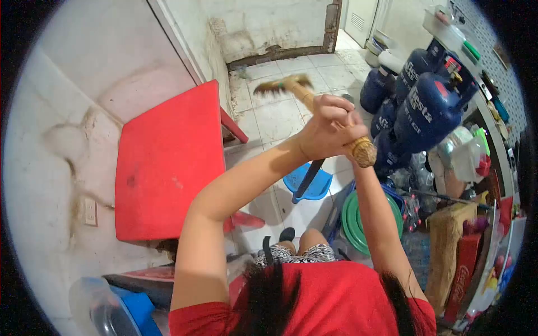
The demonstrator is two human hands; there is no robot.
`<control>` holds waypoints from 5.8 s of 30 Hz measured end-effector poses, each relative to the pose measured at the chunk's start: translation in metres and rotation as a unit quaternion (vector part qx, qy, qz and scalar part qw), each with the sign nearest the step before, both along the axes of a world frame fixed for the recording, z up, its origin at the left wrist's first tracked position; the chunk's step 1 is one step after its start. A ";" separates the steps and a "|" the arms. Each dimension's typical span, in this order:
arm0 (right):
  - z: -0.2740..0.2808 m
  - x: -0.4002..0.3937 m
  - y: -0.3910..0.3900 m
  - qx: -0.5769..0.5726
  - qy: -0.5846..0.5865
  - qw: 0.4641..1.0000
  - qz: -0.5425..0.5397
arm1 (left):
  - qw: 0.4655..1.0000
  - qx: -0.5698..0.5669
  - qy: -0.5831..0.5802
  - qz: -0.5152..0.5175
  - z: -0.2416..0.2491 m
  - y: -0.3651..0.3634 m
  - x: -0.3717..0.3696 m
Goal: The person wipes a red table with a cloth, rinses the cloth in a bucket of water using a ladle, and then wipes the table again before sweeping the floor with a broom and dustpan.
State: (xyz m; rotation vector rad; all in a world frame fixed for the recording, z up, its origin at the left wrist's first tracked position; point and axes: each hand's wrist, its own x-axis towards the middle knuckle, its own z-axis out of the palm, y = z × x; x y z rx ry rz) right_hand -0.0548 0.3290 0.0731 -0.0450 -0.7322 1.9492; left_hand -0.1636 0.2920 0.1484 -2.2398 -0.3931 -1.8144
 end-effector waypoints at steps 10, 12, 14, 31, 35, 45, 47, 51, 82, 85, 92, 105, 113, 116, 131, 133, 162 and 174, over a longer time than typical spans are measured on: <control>0.013 -0.047 0.198 -0.179 -0.150 0.971 -0.052 | 0.945 0.060 0.273 0.172 -0.049 0.213 -0.040; 0.010 -0.047 0.263 -0.104 -0.290 0.949 -0.067 | 0.958 -0.152 0.214 0.118 -0.019 0.228 -0.053; -0.019 -0.045 0.352 0.031 -0.523 0.852 -0.021 | 0.763 -0.163 0.493 0.385 0.016 0.202 -0.108; -0.112 -0.116 0.685 0.162 -0.655 0.736 0.062 | 0.550 -0.522 0.183 0.625 -0.017 0.398 -0.282; -0.114 -0.154 0.757 0.289 -0.672 0.681 0.033 | 0.617 -0.492 -0.030 0.614 -0.021 0.508 -0.336; -0.108 -0.279 0.827 0.256 -0.650 0.712 0.069 | 0.607 -0.539 -0.495 0.311 -0.129 0.733 -0.350; -0.111 -0.312 0.822 0.249 -0.636 0.729 0.046 | 0.557 -0.724 -0.362 0.185 -0.217 0.715 -0.330; -0.130 -0.354 0.812 0.222 -0.585 0.770 0.128 | 0.642 -0.631 -0.127 0.416 -0.275 0.741 -0.309; -0.299 -0.501 1.176 -0.182 -0.431 0.711 0.524 | -0.196 -0.240 -0.744 0.592 -0.409 0.772 -0.186; -0.404 -0.548 1.150 -0.120 -0.517 0.694 0.487 | -0.214 -0.226 -0.715 0.625 -0.434 0.768 -0.150; -0.497 -0.508 1.108 -0.303 -0.498 0.644 0.496 | -0.220 -0.203 -0.738 0.605 -0.426 0.754 -0.120; -0.338 -0.441 1.198 0.199 -0.716 0.535 0.403 | -0.196 -0.186 -0.779 0.565 -0.418 0.768 -0.127; -0.473 -0.530 1.155 -0.019 -0.615 0.631 0.473 | -0.196 -0.098 -0.800 0.558 -0.413 0.777 -0.124; -0.473 -0.550 1.071 0.030 -0.666 0.560 0.493 | -0.207 -0.055 -0.808 0.549 -0.412 0.774 -0.116; -0.309 -0.401 1.093 0.218 -0.660 0.349 0.629 | -0.237 -0.005 -0.809 0.537 -0.405 0.734 -0.063; -0.289 -0.387 1.084 0.116 -0.624 0.357 0.685 | -0.249 0.013 -0.812 0.528 -0.407 0.732 -0.050; -0.363 -0.362 0.993 -0.097 -0.596 0.446 0.660 | -0.278 -0.346 -0.692 0.569 -0.381 0.688 -0.033; -0.448 -0.497 1.011 -0.069 -0.589 0.463 0.659 | -0.326 -0.405 -0.682 0.514 -0.383 0.678 -0.050</control>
